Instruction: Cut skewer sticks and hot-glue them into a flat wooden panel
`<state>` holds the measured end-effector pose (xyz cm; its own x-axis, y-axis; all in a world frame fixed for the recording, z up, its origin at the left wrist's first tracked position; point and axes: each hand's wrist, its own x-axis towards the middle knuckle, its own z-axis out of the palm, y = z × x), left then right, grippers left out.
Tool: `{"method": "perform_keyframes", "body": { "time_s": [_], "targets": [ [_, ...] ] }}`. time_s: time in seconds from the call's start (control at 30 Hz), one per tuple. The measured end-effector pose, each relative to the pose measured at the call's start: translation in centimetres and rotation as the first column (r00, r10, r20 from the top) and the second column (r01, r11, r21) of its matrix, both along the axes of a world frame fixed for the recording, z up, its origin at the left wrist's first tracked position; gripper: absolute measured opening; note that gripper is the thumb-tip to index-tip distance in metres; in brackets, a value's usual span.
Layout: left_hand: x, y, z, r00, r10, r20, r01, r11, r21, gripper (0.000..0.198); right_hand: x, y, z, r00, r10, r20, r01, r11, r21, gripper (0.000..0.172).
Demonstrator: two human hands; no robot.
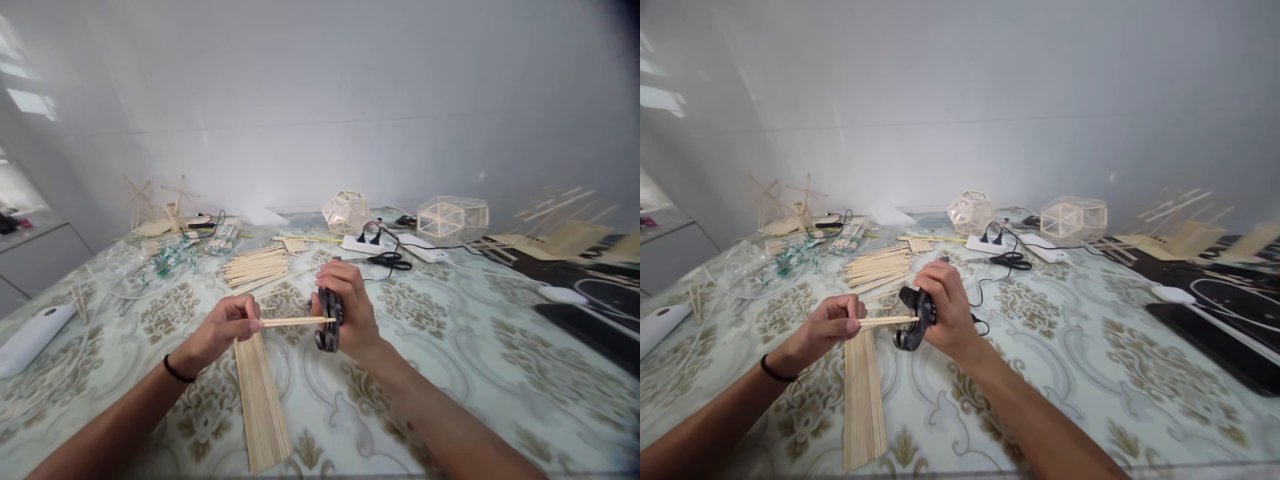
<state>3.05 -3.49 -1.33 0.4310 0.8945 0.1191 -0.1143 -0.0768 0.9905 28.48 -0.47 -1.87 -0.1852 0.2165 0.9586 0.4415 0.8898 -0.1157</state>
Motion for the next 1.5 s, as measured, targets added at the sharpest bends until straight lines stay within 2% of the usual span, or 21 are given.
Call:
{"method": "perform_keyframes", "body": {
  "time_s": [0.27,0.43,0.77,0.93,1.13,1.3,1.4,1.5],
  "targets": [
    [0.4,-0.1,-0.1,1.000,-0.022,0.000,0.022,1.000,-0.020,0.041,-0.2,-0.4,0.2,1.000,0.013,0.003,-0.014,1.000,0.017,0.044],
    [0.4,-0.1,-0.3,0.999,-0.028,0.016,0.028,1.000,-0.002,0.039,-0.2,-0.3,0.2,1.000,0.021,0.011,-0.022,0.999,0.027,0.040],
    [1.2,-0.4,-0.5,0.991,0.016,0.133,-0.012,1.000,-0.027,0.044,-0.1,-0.2,0.1,1.000,0.000,0.015,0.001,0.997,-0.082,0.030],
    [1.6,-0.7,-0.4,0.986,0.021,0.163,-0.011,0.998,-0.064,0.045,0.3,-0.1,-0.1,0.998,-0.060,0.014,0.061,0.996,-0.067,0.032],
    [1.6,-0.6,-0.1,0.982,0.048,0.183,-0.029,0.994,-0.107,0.049,1.0,0.0,0.5,0.977,-0.187,0.100,0.190,0.982,-0.021,0.023],
    [1.7,-0.5,-0.5,0.975,0.125,0.182,-0.097,0.983,-0.156,0.049,1.0,0.5,0.2,0.939,-0.320,0.124,0.332,0.939,-0.088,0.010],
    [1.2,-0.1,-0.8,0.970,0.193,0.150,-0.172,0.975,-0.144,0.047,0.9,0.8,-0.3,0.937,-0.335,0.098,0.348,0.916,-0.198,0.016],
    [0.2,1.0,-1.0,0.963,0.263,0.053,-0.261,0.964,-0.054,0.045,0.8,1.0,-0.4,0.951,-0.303,0.052,0.300,0.873,-0.384,0.024]
  ]
}}
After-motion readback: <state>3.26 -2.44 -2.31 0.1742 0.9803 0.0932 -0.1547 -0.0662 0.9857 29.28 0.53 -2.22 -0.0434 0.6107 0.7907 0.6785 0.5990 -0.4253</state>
